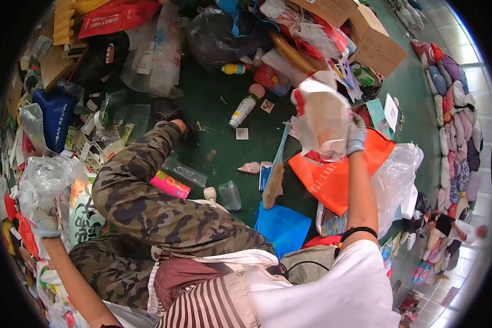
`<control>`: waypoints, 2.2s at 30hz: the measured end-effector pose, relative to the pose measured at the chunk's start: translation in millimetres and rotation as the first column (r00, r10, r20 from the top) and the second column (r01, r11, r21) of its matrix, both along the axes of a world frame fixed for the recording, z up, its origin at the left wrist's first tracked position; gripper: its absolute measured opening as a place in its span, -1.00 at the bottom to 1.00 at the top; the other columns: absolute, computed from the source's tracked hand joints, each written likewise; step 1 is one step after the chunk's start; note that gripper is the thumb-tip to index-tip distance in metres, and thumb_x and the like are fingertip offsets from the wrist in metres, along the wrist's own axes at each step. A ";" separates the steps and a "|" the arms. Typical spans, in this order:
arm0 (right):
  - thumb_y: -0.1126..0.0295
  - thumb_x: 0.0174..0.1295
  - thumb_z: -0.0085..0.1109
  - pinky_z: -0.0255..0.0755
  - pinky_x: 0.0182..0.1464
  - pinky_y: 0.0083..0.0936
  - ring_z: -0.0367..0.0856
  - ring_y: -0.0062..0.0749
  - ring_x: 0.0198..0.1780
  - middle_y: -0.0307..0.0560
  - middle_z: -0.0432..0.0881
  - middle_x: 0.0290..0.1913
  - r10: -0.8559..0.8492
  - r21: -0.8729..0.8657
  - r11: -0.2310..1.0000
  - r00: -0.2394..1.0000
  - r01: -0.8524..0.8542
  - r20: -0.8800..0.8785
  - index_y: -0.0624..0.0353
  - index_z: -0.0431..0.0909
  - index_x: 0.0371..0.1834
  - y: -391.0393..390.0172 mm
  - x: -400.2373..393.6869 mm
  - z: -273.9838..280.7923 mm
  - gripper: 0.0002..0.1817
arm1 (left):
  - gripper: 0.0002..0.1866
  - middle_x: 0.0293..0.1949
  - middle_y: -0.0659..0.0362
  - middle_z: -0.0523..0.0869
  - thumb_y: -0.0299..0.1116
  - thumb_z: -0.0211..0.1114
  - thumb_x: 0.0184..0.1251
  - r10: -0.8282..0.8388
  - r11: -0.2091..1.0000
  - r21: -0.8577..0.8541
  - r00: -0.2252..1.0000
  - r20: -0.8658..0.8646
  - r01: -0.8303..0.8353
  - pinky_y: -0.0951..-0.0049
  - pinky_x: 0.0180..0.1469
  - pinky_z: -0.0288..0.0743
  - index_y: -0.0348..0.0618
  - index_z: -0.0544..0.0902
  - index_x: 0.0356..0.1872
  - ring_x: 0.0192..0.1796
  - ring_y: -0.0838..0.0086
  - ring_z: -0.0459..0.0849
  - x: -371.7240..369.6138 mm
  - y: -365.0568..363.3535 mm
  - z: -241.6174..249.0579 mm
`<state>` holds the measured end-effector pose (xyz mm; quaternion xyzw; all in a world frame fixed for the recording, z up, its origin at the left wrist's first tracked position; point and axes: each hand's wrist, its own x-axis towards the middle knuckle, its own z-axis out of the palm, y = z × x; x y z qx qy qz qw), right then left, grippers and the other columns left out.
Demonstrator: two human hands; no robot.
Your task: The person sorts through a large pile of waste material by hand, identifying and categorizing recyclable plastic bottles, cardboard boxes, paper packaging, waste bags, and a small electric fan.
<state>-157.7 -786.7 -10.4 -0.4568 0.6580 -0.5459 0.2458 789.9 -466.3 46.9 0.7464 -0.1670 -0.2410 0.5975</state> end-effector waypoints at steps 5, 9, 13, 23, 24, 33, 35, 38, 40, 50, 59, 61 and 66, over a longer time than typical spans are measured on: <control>0.12 0.25 -0.16 0.37 0.01 -0.21 0.48 -0.22 -0.06 0.00 0.52 -0.12 -0.068 -0.221 0.935 0.751 0.279 0.657 0.17 0.42 -0.11 53.7 -50.2 67.5 -0.64 | -0.56 -0.17 0.03 0.64 -0.19 -0.21 0.37 -0.006 1.000 0.018 1.000 -0.001 0.006 0.27 -0.14 0.58 -0.27 0.44 0.06 -0.20 0.17 0.65 -1.6 -2.6 1.2; -0.02 0.28 -0.13 0.43 -0.23 -0.39 0.51 -0.34 -0.29 -0.16 0.50 -0.40 -0.361 0.128 0.910 0.601 0.395 0.713 -0.03 0.38 -0.40 129.7 -37.1 -57.1 -0.68 | -0.55 -0.15 0.02 0.63 -0.19 -0.22 0.37 0.007 1.000 0.027 1.000 -0.009 -0.007 0.27 -0.11 0.58 -0.28 0.43 0.07 -0.18 0.16 0.64 0.9 8.7 8.5; -0.13 -0.07 0.29 0.39 -0.01 -0.26 0.46 -0.16 0.04 -0.01 0.45 0.07 -0.294 0.800 0.600 0.930 -0.001 0.222 0.19 0.31 0.14 191.0 102.0 -152.9 -0.20 | -0.55 -0.14 0.00 0.63 -0.19 -0.23 0.37 0.029 0.999 0.023 0.997 -0.065 -0.028 0.26 -0.09 0.58 -0.29 0.42 0.08 -0.17 0.15 0.64 -6.0 16.5 18.8; 0.39 -0.15 0.26 0.37 0.09 -0.31 0.51 -0.06 0.05 0.08 0.50 0.03 -0.109 0.848 0.342 0.913 0.406 -0.393 0.11 0.23 0.19 168.9 222.1 -188.2 -0.28 | -0.55 -0.14 -0.07 0.61 -0.19 -0.05 0.29 0.086 0.996 0.061 0.898 -0.431 -0.066 0.30 -0.16 0.62 -0.43 0.44 -0.02 -0.20 0.16 0.65 27.4 19.4 7.3; 0.40 -0.14 0.23 0.37 0.07 -0.33 0.52 -0.08 0.04 0.07 0.51 0.02 -0.222 0.830 0.373 0.908 0.416 -0.355 0.12 0.25 0.17 163.3 228.9 -195.7 -0.32 | -0.56 -0.14 -0.06 0.61 -0.20 -0.04 0.28 0.076 0.997 0.057 0.915 -0.397 -0.058 0.31 -0.17 0.61 -0.42 0.44 -0.02 -0.21 0.17 0.65 24.6 14.5 7.9; 0.38 0.02 0.29 0.41 -0.05 -0.42 0.52 -0.27 -0.15 -0.03 0.51 -0.05 -0.356 0.549 0.827 0.868 0.119 0.347 0.28 0.31 0.11 120.8 232.9 -154.0 -0.43 | -0.64 -0.22 0.04 0.63 -0.26 0.06 0.18 0.029 0.998 0.063 0.980 -0.197 -0.017 0.40 -0.25 0.56 -0.33 0.47 -0.10 -0.30 0.28 0.63 12.5 11.3 18.8; 0.32 -0.03 0.32 0.31 0.12 -0.31 0.42 -0.14 0.05 0.09 0.43 0.05 -0.085 0.425 0.806 0.791 0.412 -0.606 0.27 0.25 0.18 146.2 233.4 -130.2 -0.31 | -0.65 -0.24 0.06 0.63 -0.27 0.08 0.16 0.017 0.997 0.071 0.989 -0.145 -0.007 0.41 -0.26 0.55 -0.31 0.48 -0.11 -0.31 0.30 0.63 7.7 9.1 16.3; 0.21 -0.18 0.41 0.20 0.22 -0.33 0.33 -0.05 0.17 0.19 0.39 0.11 0.423 0.584 0.803 0.802 -0.117 -0.421 0.26 0.23 0.20 226.4 279.2 -127.5 -0.17 | -0.67 -0.27 0.09 0.63 -0.29 0.12 0.12 -0.016 0.994 0.106 1.000 -0.011 0.017 0.44 -0.29 0.53 -0.28 0.49 -0.14 -0.34 0.33 0.63 -5.1 3.8 14.9; 0.21 -0.24 0.44 0.29 0.16 -0.38 0.42 -0.12 0.10 0.16 0.44 0.06 0.585 0.806 0.577 0.757 -0.136 -0.292 0.28 0.27 0.16 250.6 303.8 -146.6 -0.16 | -0.69 -0.28 0.11 0.64 -0.30 0.14 0.10 -0.098 0.982 0.175 0.982 0.162 0.069 0.46 -0.31 0.52 -0.26 0.50 -0.16 -0.36 0.36 0.62 -15.3 -6.2 12.3; 0.50 0.15 0.11 0.37 0.03 -0.56 0.49 -0.50 -0.06 -0.19 0.51 -0.05 0.366 0.182 0.844 0.791 -0.504 0.490 0.26 0.33 0.12 70.4 387.9 -65.7 -0.57 | -0.76 -0.39 0.18 0.59 -0.25 0.12 0.27 0.125 0.977 -0.152 0.977 -0.174 -0.152 0.46 -0.46 0.45 -0.14 0.50 -0.13 -0.45 0.47 0.56 -118.2 -84.9 38.2; 0.39 -0.05 0.28 0.34 0.05 -0.48 0.46 -0.29 0.00 0.01 0.47 0.02 0.957 0.159 0.116 0.153 -0.980 0.245 0.22 0.26 0.12 75.9 661.9 143.1 -0.38 | -0.48 0.03 0.17 0.48 -0.05 0.11 0.30 -0.491 0.791 -0.512 0.846 -0.207 0.334 0.44 0.04 0.43 -0.21 0.36 0.13 0.04 0.50 0.48 -172.1 -115.5 55.5; 0.34 -0.08 0.26 0.34 0.04 -0.38 0.47 -0.09 -0.02 0.14 0.48 -0.03 0.998 0.158 0.038 0.030 -0.987 -0.049 0.27 0.13 0.25 91.3 711.2 115.1 -0.22 | -0.59 -0.10 0.16 0.55 -0.17 0.14 0.30 -0.607 0.715 -0.660 0.672 -0.423 0.231 0.51 -0.14 0.52 -0.15 0.41 0.09 -0.15 0.53 0.58 -134.7 -101.0 31.8; 0.26 0.12 0.18 0.45 -0.10 -0.55 0.52 -0.44 -0.10 -0.08 0.46 0.09 0.620 -0.204 -0.447 -0.466 -0.871 0.631 0.25 0.12 0.31 77.4 680.5 130.3 -0.29 | -0.77 -0.52 0.29 0.58 -0.33 0.13 0.28 -0.016 0.958 -0.231 0.775 -0.631 -0.169 0.53 -0.56 0.50 -0.16 0.53 -0.10 -0.59 0.60 0.55 -140.7 -100.5 86.0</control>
